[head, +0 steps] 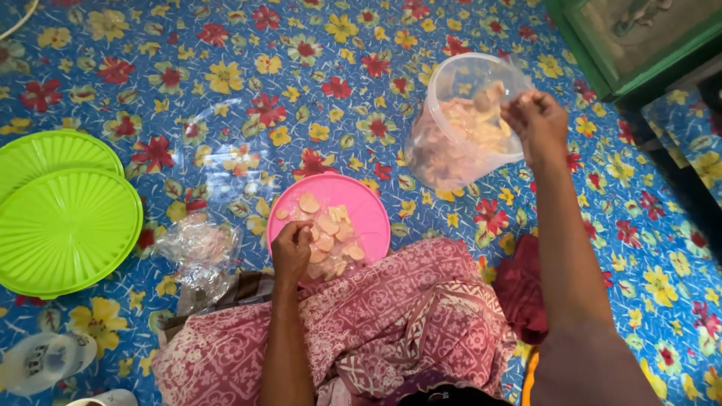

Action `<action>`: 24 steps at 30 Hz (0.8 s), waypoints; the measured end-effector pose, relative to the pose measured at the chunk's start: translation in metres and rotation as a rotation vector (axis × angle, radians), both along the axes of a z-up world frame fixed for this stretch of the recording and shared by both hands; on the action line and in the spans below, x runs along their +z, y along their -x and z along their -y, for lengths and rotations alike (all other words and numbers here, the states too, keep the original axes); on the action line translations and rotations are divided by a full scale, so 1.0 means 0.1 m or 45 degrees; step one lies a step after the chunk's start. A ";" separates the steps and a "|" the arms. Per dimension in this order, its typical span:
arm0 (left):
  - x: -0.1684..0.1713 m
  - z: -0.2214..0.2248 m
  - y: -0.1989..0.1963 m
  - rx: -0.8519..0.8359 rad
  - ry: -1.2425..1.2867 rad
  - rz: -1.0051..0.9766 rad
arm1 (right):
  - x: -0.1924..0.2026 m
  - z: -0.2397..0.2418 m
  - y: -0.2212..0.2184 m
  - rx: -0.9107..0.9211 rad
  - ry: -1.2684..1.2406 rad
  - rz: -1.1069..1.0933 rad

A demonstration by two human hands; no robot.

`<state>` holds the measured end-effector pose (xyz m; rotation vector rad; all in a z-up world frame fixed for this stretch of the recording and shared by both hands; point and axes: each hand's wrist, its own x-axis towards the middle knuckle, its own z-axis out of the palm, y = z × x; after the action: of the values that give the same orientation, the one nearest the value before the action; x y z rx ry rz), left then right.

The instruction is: The person sorts through food slices on a pink tray, picking up individual pieces and placing them into a large clear plastic container. They also take slices from a small plastic bag and place them onto the tray before transferring them into the container.

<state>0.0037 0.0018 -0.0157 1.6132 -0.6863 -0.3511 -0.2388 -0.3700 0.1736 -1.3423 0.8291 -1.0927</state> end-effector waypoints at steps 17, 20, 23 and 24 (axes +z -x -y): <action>0.09 0.02 -0.06 0.250 0.080 0.138 | -0.55 -1.26 -0.55 0.251 0.133 -0.189; 0.17 0.02 -0.05 0.290 0.101 0.136 | -0.96 -1.60 -0.64 0.411 0.085 -0.229; 0.21 0.01 -0.04 0.308 0.109 0.112 | -1.38 -1.90 -0.72 0.549 0.076 -0.359; 0.21 0.01 -0.04 0.308 0.108 0.091 | -1.52 -1.99 -0.75 0.612 0.090 -0.455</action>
<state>0.0079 0.0012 0.0058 1.6126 -0.5447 -0.0876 -0.1636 -0.1707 0.0218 -1.7157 0.6720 -0.5168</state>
